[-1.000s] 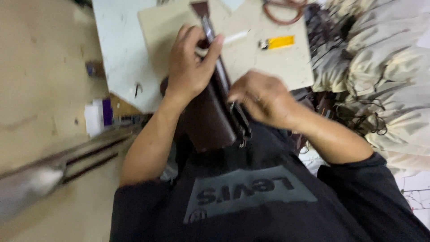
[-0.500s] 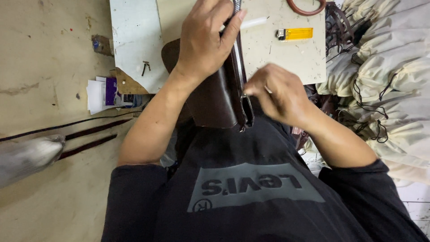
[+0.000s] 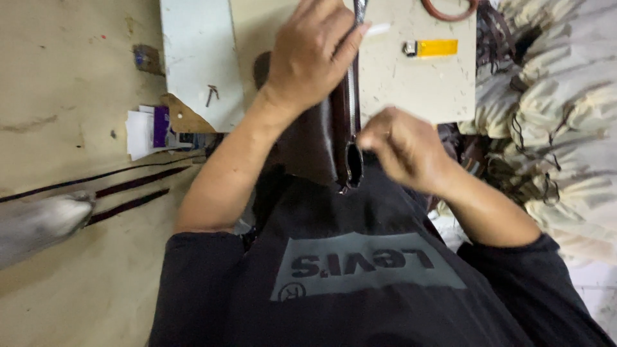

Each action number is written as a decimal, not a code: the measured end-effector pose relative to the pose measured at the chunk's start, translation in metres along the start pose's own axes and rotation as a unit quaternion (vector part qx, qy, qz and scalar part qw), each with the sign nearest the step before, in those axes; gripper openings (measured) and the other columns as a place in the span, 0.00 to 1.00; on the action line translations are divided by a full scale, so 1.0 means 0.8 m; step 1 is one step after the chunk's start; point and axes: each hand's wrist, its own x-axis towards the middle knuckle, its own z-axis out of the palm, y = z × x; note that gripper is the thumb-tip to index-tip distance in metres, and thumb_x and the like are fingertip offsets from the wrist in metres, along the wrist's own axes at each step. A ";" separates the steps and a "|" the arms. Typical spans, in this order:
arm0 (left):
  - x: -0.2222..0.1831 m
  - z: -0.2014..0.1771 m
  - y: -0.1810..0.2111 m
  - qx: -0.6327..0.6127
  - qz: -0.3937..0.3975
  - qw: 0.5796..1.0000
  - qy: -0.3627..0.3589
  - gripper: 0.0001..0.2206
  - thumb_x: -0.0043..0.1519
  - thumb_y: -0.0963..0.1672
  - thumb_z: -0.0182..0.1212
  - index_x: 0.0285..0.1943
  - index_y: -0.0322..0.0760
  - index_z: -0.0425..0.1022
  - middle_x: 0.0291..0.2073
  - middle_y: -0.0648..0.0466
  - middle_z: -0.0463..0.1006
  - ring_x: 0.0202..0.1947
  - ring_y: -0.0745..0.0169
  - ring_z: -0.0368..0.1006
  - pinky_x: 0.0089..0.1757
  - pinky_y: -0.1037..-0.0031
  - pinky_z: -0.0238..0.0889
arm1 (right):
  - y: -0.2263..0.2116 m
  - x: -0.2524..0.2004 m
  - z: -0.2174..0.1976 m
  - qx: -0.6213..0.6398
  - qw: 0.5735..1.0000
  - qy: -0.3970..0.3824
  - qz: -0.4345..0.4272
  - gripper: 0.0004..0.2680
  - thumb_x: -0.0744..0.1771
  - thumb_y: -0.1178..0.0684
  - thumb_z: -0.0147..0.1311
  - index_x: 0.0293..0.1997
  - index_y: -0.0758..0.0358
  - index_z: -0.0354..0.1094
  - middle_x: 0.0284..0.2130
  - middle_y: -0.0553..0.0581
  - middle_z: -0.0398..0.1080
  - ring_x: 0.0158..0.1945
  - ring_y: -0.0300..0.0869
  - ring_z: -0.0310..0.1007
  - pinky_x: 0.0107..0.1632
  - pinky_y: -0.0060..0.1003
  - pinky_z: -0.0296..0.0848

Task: The person assembles a brown leather pouch by inserting a strap into the interior, then uses a lighter to heat-seal the zipper edges. They rub the zipper with a white stick and test the closure repeatedly.

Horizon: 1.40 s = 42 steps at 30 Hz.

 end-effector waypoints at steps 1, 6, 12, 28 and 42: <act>-0.003 -0.003 0.006 -0.003 0.002 1.000 0.000 0.12 0.71 0.45 0.55 0.35 0.32 0.70 0.34 0.44 0.70 0.36 0.40 0.67 0.39 0.54 0.60 | -0.001 0.005 0.000 -0.002 1.000 0.002 0.003 0.07 0.73 0.55 0.42 0.41 0.64 0.66 0.34 0.58 0.71 0.37 0.47 0.74 0.44 0.38 0.70; -0.036 -0.023 0.040 0.004 -0.112 0.993 -0.027 0.19 0.75 0.48 0.46 0.66 0.28 0.64 0.61 0.40 0.70 0.64 0.41 0.65 0.67 0.54 0.56 | 0.006 0.024 0.009 0.105 0.990 0.058 0.070 0.04 0.72 0.59 0.53 0.44 0.69 0.65 0.32 0.57 0.69 0.29 0.37 0.68 0.35 0.28 0.68; -0.071 -0.015 0.043 -0.050 -0.151 0.984 -0.084 0.20 0.75 0.45 0.48 0.75 0.36 0.55 0.69 0.43 0.67 0.72 0.42 0.60 0.73 0.50 0.47 | 0.035 0.045 0.020 0.039 0.996 0.071 0.050 0.03 0.73 0.61 0.52 0.43 0.66 0.64 0.33 0.56 0.66 0.32 0.40 0.63 0.38 0.35 0.63; -0.095 -0.047 0.148 0.035 -0.118 0.992 0.019 0.42 0.57 0.63 0.67 0.63 0.24 0.66 0.60 0.37 0.70 0.65 0.35 0.66 0.66 0.44 0.61 | 0.022 0.083 0.023 0.121 0.974 0.187 0.053 0.03 0.74 0.64 0.47 0.44 0.68 0.58 0.30 0.59 0.66 0.28 0.40 0.68 0.36 0.30 0.68; -0.113 -0.024 0.118 -0.018 -0.108 0.982 0.151 0.08 0.65 0.36 0.64 0.52 0.24 0.74 0.47 0.43 0.76 0.47 0.47 0.79 0.52 0.63 0.75 | 0.026 0.084 0.004 0.149 0.978 0.073 0.125 0.02 0.71 0.64 0.58 0.44 0.71 0.69 0.37 0.59 0.68 0.31 0.37 0.70 0.37 0.25 0.70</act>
